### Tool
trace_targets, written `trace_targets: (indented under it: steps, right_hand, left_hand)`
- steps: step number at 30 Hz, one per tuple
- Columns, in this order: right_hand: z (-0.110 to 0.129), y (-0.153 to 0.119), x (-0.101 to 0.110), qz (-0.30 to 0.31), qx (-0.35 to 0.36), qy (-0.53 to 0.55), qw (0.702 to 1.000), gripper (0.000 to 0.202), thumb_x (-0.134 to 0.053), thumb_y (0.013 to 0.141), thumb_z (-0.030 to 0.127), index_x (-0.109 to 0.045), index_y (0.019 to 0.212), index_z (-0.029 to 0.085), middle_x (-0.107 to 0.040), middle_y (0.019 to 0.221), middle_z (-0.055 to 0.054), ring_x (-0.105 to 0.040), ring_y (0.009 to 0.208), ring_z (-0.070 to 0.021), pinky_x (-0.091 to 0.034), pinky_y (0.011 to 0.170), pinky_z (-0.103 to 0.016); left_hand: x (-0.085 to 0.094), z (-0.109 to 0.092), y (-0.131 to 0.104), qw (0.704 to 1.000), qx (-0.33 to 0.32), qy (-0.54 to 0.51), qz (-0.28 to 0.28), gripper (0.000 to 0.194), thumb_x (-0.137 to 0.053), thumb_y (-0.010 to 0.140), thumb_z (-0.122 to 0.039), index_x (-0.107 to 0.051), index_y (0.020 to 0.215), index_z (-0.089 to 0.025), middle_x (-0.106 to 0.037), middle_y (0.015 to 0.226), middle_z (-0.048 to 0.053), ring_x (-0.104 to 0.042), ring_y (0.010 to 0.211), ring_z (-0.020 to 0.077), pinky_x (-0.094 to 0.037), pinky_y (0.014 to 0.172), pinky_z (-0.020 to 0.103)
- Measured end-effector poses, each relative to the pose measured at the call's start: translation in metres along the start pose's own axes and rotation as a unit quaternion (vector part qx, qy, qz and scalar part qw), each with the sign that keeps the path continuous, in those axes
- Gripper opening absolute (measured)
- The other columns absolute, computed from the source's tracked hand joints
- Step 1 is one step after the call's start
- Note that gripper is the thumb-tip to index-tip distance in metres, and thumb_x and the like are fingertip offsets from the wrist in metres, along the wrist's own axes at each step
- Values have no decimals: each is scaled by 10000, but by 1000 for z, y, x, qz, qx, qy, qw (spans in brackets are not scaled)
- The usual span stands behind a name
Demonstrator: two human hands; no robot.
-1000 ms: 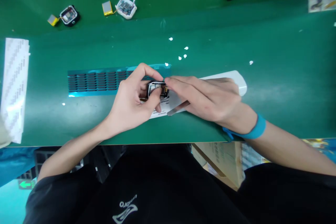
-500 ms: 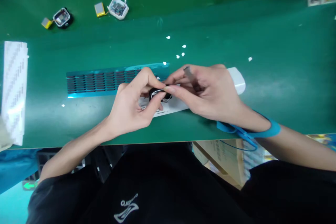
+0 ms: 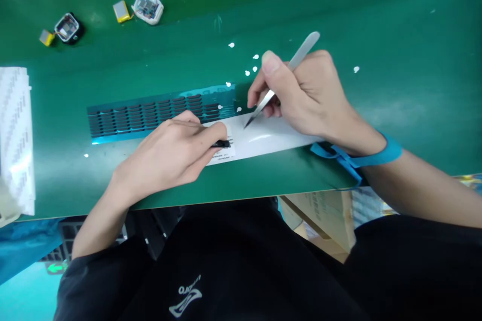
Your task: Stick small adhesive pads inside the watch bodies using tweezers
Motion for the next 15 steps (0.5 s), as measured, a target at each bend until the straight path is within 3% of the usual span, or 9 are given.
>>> trace_targets:
  steps: [3,6,11,15]
  right_hand:
    - [-9,3,-3,54,-54,81,994,681,-526,1089,728,-765,727,203,-730,582,-11,-684,486,-100,-546,495,-219]
    - [-13,4,-5,68,-82,119,987,676,-577,1054,750,-772,739,185,-766,619,-34,-732,516,-124,-581,487,-202]
    - [-13,4,-3,67,-108,137,982,679,-618,1014,770,-777,723,178,-777,631,-45,-755,542,-137,-610,516,-195]
    - [-12,5,1,98,-128,144,976,565,-753,963,703,-813,768,176,-817,723,-69,-802,639,-174,-665,593,-223]
  left_hand:
    - [-4,4,2,997,-17,78,12,271,-482,1082,-230,-733,1183,-224,-763,850,42,-728,845,229,-562,923,391]
    - [-3,4,3,992,-46,114,10,294,-466,1105,-241,-734,1205,-173,-775,976,103,-741,957,272,-556,912,430]
    - [0,4,4,994,-56,93,-3,277,-489,1100,-209,-739,1190,-134,-769,1017,117,-744,1044,294,-549,907,440]
    - [-2,5,4,996,-36,79,4,282,-482,1099,-218,-739,1189,-143,-760,1069,123,-741,1060,296,-545,895,446]
Point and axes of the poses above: each hand's wrist, its own y-axis towards the middle knuckle, its own x-axis out of the back of the hand, z = x × y, the point moved 3 cm from there along y, towards the middle knuckle
